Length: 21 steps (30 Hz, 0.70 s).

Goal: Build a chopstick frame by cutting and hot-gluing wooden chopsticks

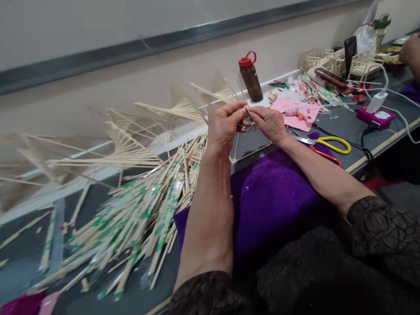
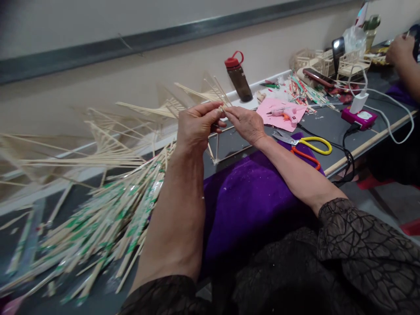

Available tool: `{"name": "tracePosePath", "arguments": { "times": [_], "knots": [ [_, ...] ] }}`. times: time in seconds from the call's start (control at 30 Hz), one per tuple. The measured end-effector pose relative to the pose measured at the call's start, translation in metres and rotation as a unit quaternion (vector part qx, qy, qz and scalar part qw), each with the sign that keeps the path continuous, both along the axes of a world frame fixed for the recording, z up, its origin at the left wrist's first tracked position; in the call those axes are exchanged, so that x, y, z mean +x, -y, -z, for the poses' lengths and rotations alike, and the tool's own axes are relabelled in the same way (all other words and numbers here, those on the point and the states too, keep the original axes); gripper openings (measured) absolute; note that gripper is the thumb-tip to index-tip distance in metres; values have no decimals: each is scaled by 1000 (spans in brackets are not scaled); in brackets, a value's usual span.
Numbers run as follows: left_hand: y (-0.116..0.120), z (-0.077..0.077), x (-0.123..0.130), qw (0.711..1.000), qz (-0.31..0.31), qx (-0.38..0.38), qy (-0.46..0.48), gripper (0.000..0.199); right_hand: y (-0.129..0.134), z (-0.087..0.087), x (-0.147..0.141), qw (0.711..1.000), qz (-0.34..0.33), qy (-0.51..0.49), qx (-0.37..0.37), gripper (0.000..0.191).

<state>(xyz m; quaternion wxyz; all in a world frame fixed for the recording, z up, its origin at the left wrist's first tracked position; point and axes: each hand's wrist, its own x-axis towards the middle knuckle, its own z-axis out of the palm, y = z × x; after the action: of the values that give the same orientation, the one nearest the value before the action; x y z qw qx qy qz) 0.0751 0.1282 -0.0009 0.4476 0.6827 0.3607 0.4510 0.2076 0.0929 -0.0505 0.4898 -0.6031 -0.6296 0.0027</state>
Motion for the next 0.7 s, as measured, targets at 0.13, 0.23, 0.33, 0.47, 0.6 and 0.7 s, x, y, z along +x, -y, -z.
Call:
{"name": "tracePosePath", "arguments": {
  "times": [0.13,0.23,0.33,0.47,0.6,0.7],
  "knots": [
    [-1,0,-1,1000,11,7,-3,22,0,1,1,1000,-7,-10,4,29],
    [-2,0,-1,1000,16,13,-11,20,-1,3,2,1000,-16,-21,7,29],
    [-1,-1,-2,1000,15,15,-22,19,-3,4,3,999,-21,-28,8,28],
    [1,-4,-3,999,16,12,-24,16,-2,2,2,1000,-23,-18,6,29],
    [5,-7,-3,1000,14,5,-23,13,1,-1,1,1000,-26,-1,-4,31],
    [8,-10,-4,1000,18,0,-21,12,3,-2,0,1000,-31,0,-4,32]
  ]
}}
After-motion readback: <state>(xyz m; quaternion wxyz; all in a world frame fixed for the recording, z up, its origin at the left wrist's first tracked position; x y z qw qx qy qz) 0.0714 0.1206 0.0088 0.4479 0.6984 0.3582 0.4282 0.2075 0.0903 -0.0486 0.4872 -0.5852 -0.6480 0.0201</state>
